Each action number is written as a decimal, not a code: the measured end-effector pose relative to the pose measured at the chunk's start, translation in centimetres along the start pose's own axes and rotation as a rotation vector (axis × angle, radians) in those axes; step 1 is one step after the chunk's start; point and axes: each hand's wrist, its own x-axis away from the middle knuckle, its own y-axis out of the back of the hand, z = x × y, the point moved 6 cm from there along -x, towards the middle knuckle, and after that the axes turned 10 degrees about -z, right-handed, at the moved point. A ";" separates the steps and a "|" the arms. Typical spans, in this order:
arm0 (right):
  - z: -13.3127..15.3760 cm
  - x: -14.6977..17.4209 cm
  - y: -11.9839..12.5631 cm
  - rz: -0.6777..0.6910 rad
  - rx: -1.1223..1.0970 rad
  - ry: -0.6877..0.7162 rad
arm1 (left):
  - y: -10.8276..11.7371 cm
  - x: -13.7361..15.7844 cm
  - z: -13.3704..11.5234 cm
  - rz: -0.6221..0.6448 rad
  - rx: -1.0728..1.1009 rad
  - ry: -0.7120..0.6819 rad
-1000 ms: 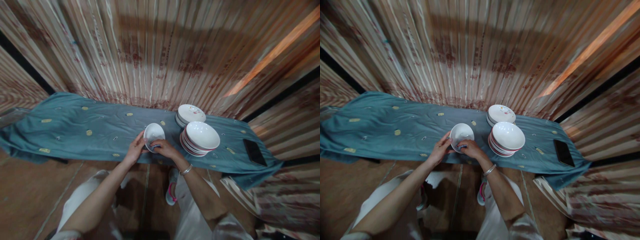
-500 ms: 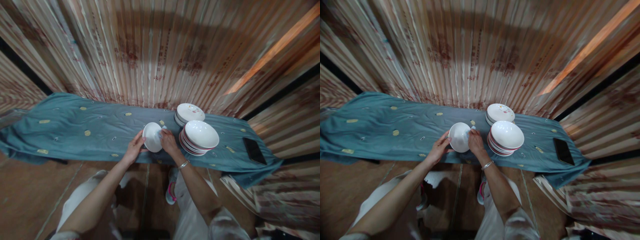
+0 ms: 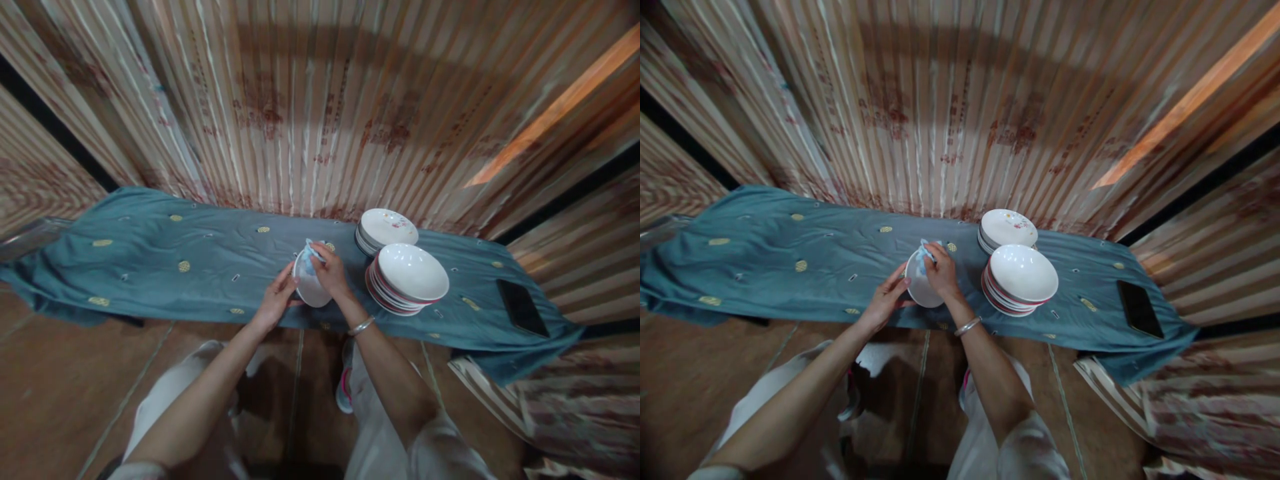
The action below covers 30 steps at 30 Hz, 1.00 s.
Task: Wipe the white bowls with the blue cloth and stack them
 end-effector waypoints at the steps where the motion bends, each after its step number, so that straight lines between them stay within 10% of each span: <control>1: 0.4 0.1 -0.2 0.013 -0.031 -0.002 | 0.0 0.0 0.0 0.004 0.004 0.000; 21: 4.2 5.2 0.8 0.350 -0.339 -0.059 | 0.3 0.2 0.3 0.011 0.083 0.040; 30: 2.4 6.3 1.7 0.528 0.017 0.000 | 0.7 -0.1 0.6 -0.049 0.001 0.023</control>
